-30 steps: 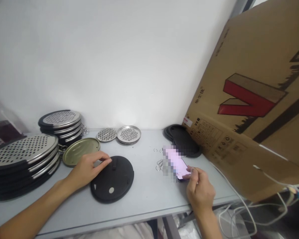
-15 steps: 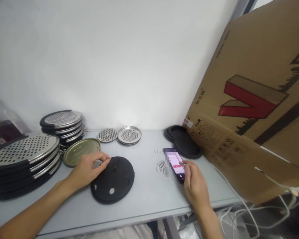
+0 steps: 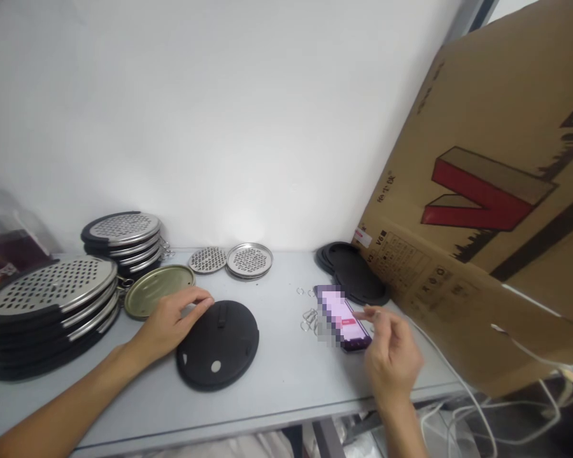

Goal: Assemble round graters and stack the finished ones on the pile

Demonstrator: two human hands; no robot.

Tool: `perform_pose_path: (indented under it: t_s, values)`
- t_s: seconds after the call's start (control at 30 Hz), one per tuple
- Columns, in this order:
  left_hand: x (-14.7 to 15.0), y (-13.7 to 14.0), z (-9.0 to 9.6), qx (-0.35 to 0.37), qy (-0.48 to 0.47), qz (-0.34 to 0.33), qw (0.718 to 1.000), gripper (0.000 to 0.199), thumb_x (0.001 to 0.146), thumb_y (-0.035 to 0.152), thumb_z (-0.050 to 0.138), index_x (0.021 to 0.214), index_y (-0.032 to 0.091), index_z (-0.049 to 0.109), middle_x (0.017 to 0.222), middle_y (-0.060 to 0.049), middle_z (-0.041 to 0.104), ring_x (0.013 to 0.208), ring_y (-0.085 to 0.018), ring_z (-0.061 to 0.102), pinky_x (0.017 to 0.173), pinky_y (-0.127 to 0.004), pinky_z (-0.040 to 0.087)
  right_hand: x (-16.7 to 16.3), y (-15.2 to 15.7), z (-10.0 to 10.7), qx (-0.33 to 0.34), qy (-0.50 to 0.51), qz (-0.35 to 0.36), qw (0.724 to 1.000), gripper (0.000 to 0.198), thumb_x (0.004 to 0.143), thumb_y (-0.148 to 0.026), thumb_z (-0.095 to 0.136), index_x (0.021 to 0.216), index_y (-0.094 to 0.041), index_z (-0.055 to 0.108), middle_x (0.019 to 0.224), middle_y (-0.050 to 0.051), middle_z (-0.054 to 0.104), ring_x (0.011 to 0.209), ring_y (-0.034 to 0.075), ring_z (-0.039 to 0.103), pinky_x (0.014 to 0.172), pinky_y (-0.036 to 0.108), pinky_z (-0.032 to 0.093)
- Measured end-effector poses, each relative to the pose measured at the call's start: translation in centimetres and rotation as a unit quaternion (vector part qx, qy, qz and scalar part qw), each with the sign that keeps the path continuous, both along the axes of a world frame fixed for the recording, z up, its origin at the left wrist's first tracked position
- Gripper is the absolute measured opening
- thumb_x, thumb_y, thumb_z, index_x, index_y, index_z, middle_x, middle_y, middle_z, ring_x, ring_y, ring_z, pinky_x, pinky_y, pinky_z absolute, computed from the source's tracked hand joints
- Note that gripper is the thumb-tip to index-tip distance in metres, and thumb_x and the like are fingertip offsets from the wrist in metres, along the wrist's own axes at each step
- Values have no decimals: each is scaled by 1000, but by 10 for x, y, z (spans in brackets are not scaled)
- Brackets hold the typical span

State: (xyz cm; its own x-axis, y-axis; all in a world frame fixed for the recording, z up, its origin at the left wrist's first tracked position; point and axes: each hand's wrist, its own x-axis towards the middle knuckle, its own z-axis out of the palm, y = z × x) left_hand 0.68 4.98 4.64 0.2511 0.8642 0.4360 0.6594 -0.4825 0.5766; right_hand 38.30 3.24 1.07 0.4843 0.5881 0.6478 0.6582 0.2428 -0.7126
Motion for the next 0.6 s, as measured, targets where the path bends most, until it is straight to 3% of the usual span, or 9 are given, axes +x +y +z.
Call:
perform_pose_path:
  t_s: [0.13,0.2,0.27,0.37,0.47,0.6]
  values:
    - [0,2,-2,22,-22,-6,1000,21,96,33,51,93,22,68,100,-3,69,97,-20,63,88,-34,49,-50,20,56,0,87,167,982,29,90,-47,56,87,-18,63,75,5,70,72,21,69,75,36,52]
    - [0,2,-2,28,-30,4,999,21,95,34,53,92,23,71,104,-4,69,99,-21,63,86,-33,52,-85,36,79,-45,111,289,950,29,88,-48,59,86,-19,63,78,5,69,62,19,68,66,34,53]
    - [-1,3,-2,36,-35,16,999,21,94,33,54,91,24,73,105,-4,69,97,-21,64,83,-32,53,-122,53,88,-106,99,413,899,28,86,-47,62,87,-19,65,74,4,68,55,17,66,61,32,52]
    - [-3,4,-3,54,-40,21,998,17,93,30,57,92,24,73,104,-3,71,97,-21,65,88,-34,52,-170,75,75,-177,68,531,826,31,86,-48,61,84,-18,68,66,1,63,46,12,59,51,27,47]
    - [-4,5,-3,41,-49,32,997,12,90,30,62,95,24,71,102,-2,73,93,-21,68,84,-33,53,-190,86,46,-219,117,542,803,27,83,-43,63,89,-16,68,63,-2,61,41,9,55,46,23,43]
    - [-3,3,-5,18,-64,53,996,17,86,32,67,102,24,68,99,-1,74,85,-19,70,78,-31,56,-180,84,26,-275,225,545,759,29,77,-38,70,94,-15,68,66,-3,62,41,6,52,49,24,46]
